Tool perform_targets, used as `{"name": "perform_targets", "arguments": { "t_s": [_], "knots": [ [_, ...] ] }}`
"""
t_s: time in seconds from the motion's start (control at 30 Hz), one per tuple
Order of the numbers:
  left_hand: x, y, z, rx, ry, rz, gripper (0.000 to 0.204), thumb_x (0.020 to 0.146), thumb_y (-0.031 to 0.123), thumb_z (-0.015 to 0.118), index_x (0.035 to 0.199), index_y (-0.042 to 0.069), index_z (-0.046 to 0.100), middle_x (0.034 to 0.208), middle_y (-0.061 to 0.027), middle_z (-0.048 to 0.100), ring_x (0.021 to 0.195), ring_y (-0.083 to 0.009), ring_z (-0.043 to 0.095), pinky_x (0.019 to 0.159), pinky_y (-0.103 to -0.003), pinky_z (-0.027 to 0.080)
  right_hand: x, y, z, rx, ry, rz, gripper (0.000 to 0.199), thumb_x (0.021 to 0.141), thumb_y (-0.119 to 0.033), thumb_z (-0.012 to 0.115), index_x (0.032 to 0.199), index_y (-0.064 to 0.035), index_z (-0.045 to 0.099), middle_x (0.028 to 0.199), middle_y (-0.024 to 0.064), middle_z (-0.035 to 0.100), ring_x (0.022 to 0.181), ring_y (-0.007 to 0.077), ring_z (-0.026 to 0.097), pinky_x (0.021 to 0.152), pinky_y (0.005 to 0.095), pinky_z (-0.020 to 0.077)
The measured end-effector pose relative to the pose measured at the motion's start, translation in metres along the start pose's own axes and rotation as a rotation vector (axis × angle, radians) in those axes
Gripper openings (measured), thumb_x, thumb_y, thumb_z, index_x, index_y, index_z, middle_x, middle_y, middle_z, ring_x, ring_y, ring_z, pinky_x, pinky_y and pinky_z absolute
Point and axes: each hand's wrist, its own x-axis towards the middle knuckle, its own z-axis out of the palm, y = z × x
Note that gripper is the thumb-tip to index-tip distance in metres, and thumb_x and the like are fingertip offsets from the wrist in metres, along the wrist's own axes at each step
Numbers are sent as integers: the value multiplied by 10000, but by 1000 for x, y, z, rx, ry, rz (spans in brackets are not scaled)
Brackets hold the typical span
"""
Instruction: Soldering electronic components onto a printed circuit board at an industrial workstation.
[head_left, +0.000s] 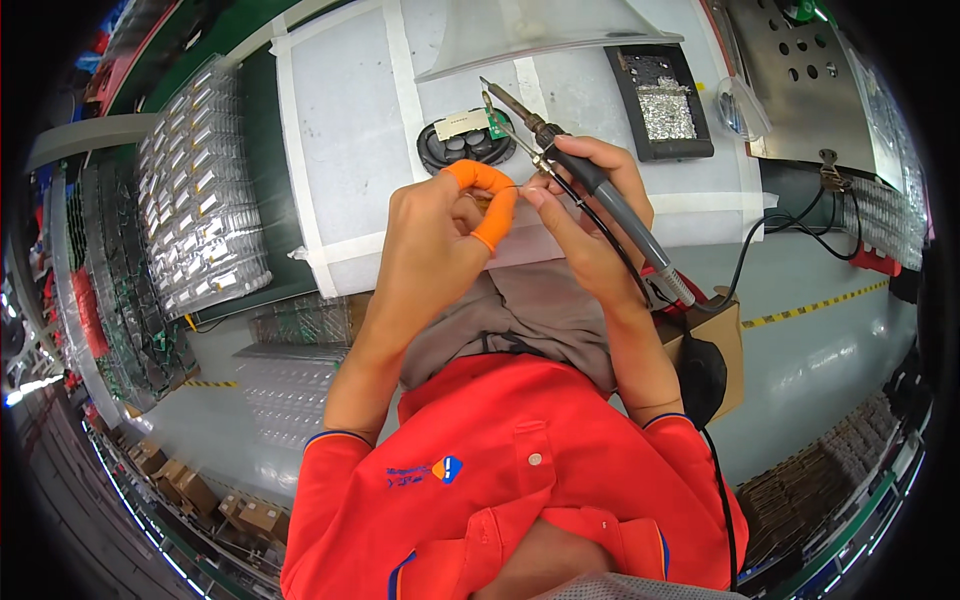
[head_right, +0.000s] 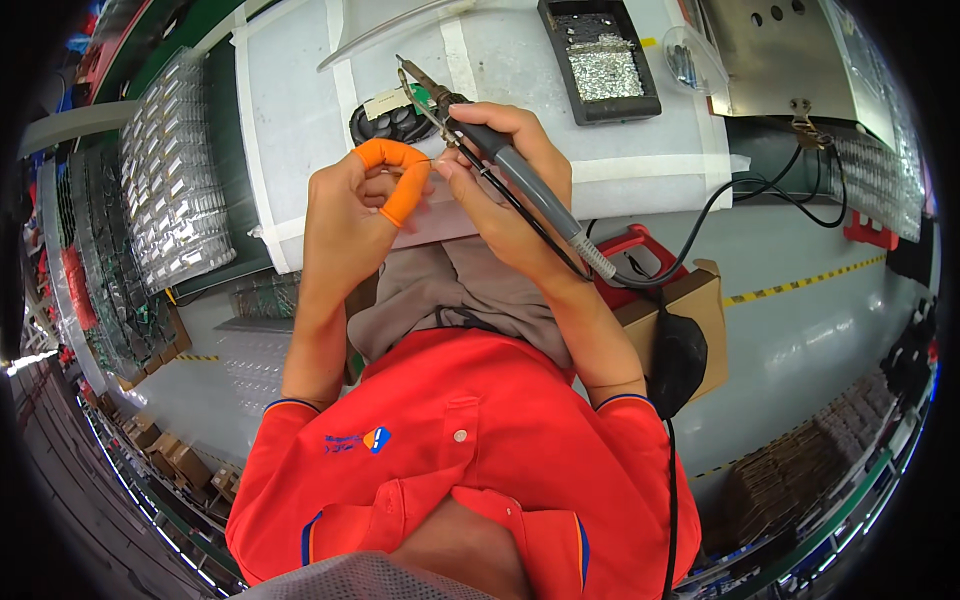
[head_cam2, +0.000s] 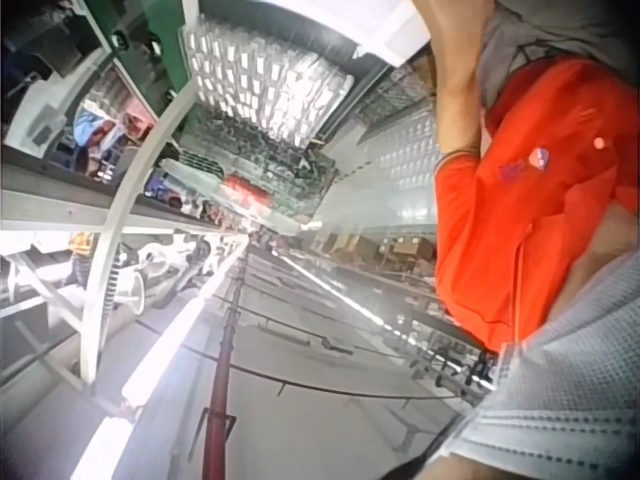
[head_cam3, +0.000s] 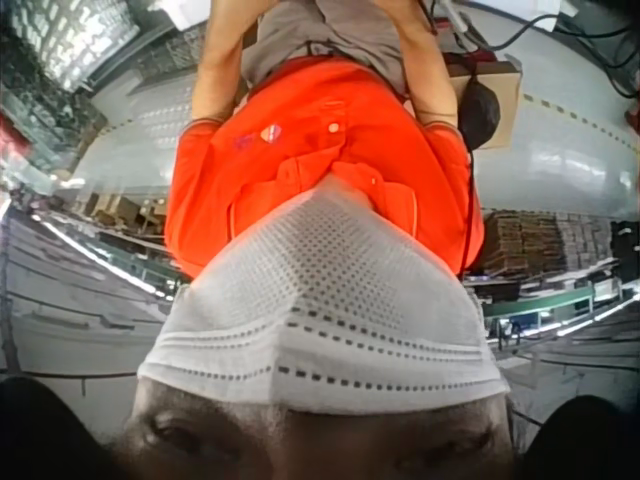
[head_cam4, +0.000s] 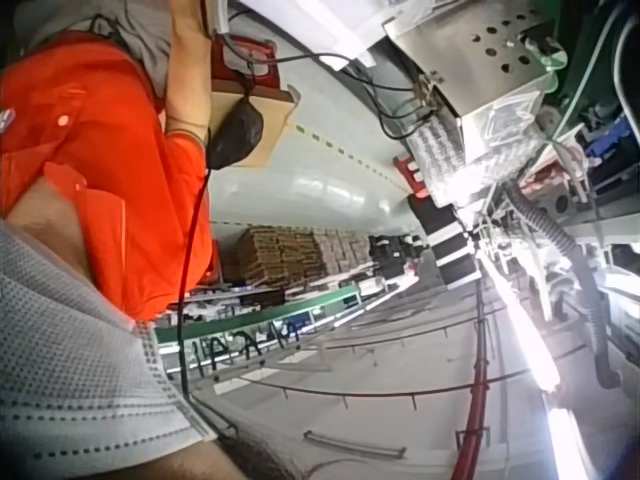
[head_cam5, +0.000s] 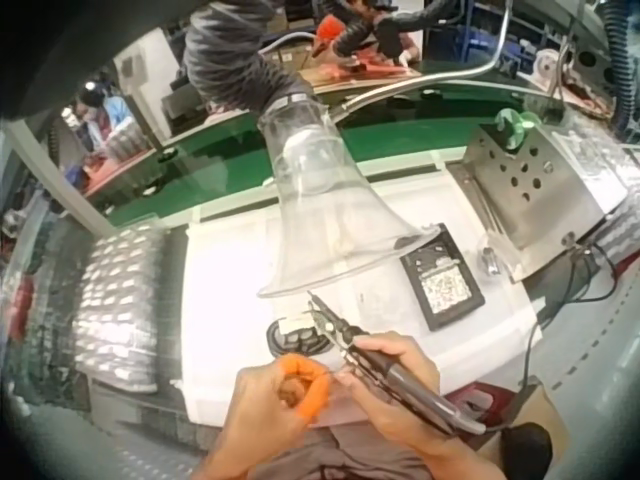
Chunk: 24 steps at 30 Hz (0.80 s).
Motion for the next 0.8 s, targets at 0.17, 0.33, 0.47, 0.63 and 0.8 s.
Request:
{"name": "perform_targets", "arguments": {
  "t_s": [0.17,0.33,0.47,0.63,0.8],
  "knots": [
    [29,8,-19,662,235,306,105,790,69,683,843,-14,645,664,-90,600,490,-98,376,485,-245,344,6,-4,-7,-101,141,-26,288,834,3,649,1099,6,537,807,18,543,676,52,477,644,177,405],
    [52,-3,-26,754,231,603,100,767,46,676,847,-8,648,833,-100,610,719,-223,530,659,-322,436,13,4,-3,81,311,-57,173,839,-25,618,975,-9,513,760,16,534,621,31,462,558,175,361],
    [57,-6,-23,684,228,531,94,759,22,670,838,-17,639,902,-96,612,811,-251,562,733,-336,457,12,10,-6,90,299,-102,158,819,-4,604,917,-18,482,739,27,528,586,32,443,532,177,356],
    [62,-4,-28,736,155,493,97,752,13,664,843,-13,641,879,-101,617,793,-249,564,714,-333,456,13,14,-5,112,261,-114,163,813,5,602,893,-20,462,716,21,500,567,33,413,520,172,341],
    [65,1,-33,789,95,432,94,753,26,647,835,-20,645,771,-122,646,677,-261,561,642,-335,443,12,12,-4,112,242,-92,164,821,-2,603,891,-23,456,705,12,484,564,30,404,516,172,334]
  ]
}}
